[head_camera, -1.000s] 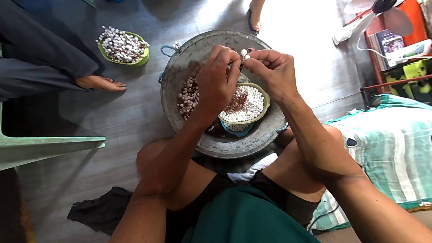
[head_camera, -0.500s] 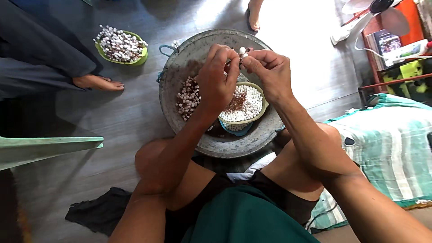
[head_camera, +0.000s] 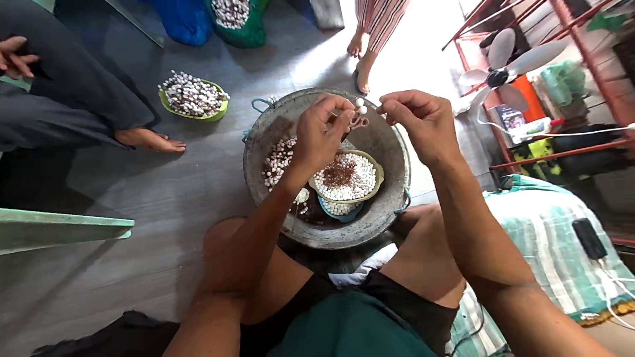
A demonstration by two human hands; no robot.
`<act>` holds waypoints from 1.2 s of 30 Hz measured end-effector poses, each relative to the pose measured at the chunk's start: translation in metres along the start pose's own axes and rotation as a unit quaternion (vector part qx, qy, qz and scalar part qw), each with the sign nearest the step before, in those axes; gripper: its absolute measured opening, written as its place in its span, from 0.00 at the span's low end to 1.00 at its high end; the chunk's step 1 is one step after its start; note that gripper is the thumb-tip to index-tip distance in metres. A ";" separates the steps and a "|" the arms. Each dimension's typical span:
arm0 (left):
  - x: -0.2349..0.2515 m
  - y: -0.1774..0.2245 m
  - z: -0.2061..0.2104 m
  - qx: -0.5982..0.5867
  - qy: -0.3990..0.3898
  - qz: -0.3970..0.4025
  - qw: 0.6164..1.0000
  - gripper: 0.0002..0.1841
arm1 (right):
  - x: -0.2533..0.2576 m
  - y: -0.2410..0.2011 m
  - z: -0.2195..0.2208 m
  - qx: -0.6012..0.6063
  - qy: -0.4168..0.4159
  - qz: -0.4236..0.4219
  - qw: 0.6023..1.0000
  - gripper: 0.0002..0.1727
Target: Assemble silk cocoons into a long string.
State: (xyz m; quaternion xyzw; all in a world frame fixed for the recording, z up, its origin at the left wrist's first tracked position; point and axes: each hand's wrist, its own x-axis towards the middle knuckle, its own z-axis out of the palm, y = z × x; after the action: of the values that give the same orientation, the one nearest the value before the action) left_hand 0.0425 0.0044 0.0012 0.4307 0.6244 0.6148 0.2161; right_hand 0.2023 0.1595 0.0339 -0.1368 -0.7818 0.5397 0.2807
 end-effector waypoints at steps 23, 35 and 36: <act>-0.027 0.032 -0.038 0.214 0.046 0.194 0.956 0.09 | 0.004 -0.079 0.049 -0.131 -0.028 -0.015 0.991 0.08; -0.018 0.025 -0.038 -0.181 0.011 0.057 0.982 0.08 | -0.002 -0.071 0.038 -0.072 0.059 -0.037 0.995 0.14; -0.017 0.026 -0.039 -0.260 0.005 0.018 0.965 0.08 | -0.008 -0.067 0.040 -0.049 0.079 -0.021 0.995 0.15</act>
State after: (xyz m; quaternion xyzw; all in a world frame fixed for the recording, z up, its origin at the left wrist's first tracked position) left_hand 0.0276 -0.0357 0.0271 0.3675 0.4364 0.7620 0.3065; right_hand 0.1914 0.0990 0.0831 -0.1762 -0.7851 0.4825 0.3459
